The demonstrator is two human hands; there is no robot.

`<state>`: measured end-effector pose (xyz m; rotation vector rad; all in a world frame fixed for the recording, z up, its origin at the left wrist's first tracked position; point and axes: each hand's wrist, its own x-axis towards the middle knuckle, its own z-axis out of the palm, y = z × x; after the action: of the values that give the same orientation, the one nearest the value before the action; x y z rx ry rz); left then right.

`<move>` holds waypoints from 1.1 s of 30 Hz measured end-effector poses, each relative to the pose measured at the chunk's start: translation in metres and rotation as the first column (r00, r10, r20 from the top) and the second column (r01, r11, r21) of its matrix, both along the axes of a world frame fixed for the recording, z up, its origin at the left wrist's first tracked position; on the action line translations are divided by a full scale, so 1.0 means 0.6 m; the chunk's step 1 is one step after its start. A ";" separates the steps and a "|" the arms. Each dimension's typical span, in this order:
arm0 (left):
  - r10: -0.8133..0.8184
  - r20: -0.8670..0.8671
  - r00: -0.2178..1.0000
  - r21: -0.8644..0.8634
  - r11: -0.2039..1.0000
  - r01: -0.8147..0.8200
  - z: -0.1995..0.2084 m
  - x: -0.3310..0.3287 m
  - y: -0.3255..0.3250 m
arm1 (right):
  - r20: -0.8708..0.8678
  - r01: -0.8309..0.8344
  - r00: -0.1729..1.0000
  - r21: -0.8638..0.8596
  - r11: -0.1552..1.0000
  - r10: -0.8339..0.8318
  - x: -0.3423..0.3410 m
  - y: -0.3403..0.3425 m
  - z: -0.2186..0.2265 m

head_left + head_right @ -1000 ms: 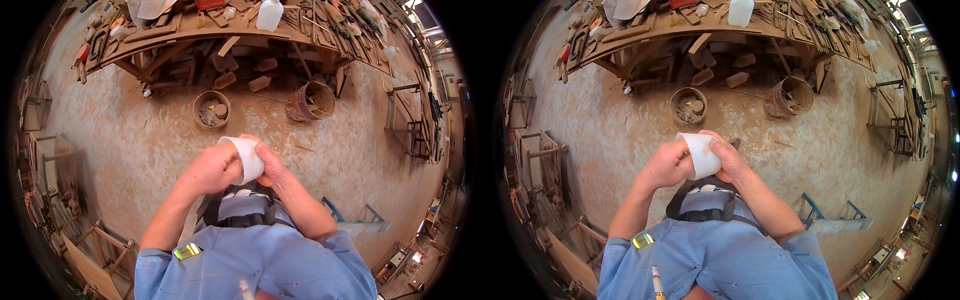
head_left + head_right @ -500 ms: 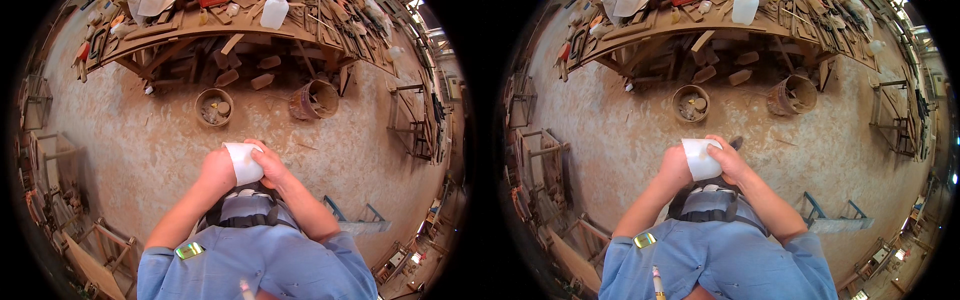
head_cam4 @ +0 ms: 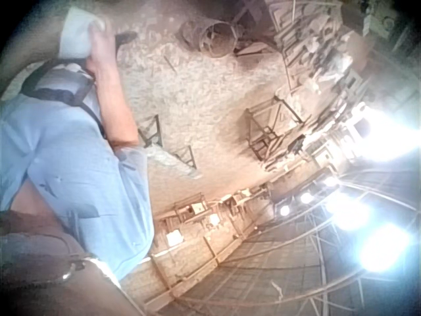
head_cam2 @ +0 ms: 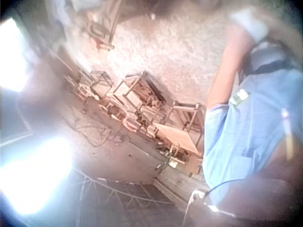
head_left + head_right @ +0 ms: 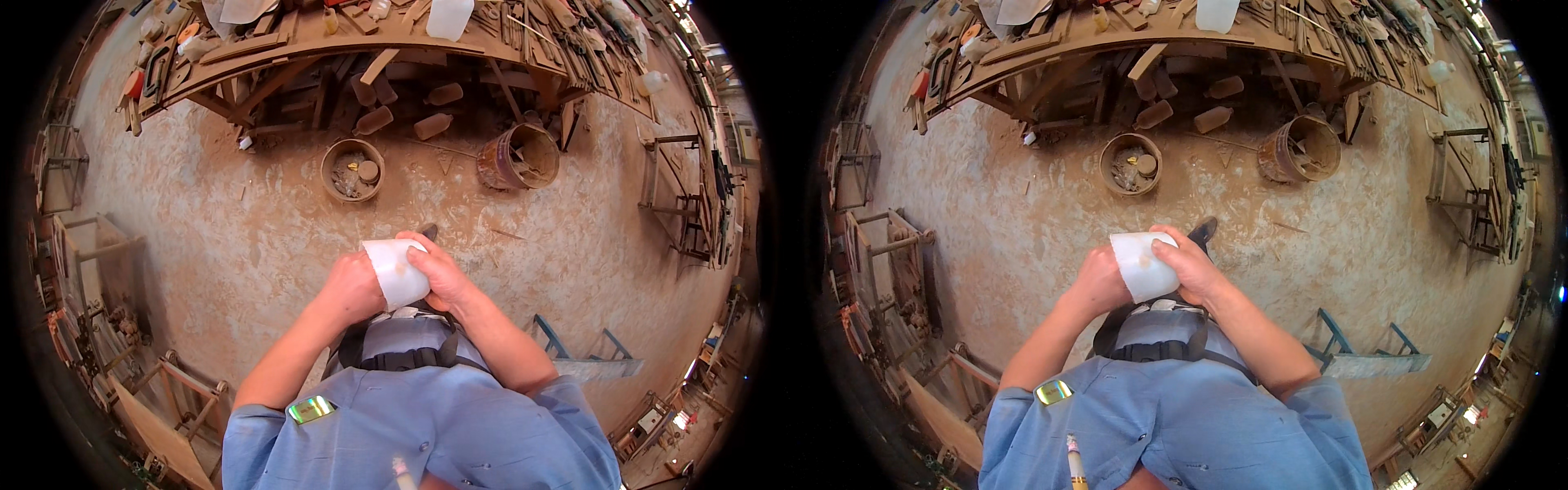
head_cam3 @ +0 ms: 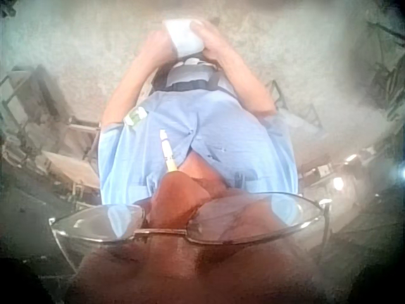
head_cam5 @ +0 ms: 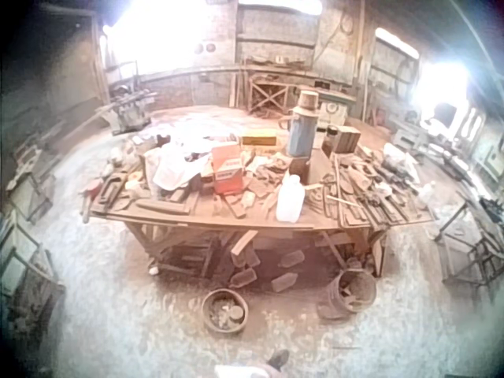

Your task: The person moves through a woodworking shop, picking up and stacking thin wooden slats and pre-drilled wooden pieces on tables. They handle the wood by hand, organizing it into neat piles. The person also pours a liquid from a white bottle into a small container.

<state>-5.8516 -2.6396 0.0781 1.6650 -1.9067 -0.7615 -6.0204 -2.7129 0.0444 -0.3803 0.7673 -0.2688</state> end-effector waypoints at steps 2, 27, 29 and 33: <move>0.020 -0.016 1.000 0.029 0.999 -0.019 -0.002 0.002 0.005 | -0.018 0.009 1.000 -0.010 1.000 -0.009 0.002 -0.006 -0.002; 0.716 -0.645 0.267 0.423 0.625 -0.656 0.039 0.108 -0.042 | -0.142 0.306 0.943 0.004 0.952 -0.302 -0.121 -0.097 -0.117; 0.796 -0.500 0.342 0.441 0.574 -0.690 0.001 0.121 -0.062 | 0.067 0.235 0.964 0.239 0.942 -0.257 -0.131 -0.114 -0.086; 0.889 -0.344 0.303 0.577 0.455 -0.679 -0.147 0.145 -0.083 | 0.067 0.288 0.944 0.314 0.905 -0.324 -0.134 -0.132 -0.080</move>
<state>-5.7644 -2.6896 -0.0101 1.9218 -0.3084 -1.0071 -6.1007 -2.7921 -0.0038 0.0481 0.7365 -0.4600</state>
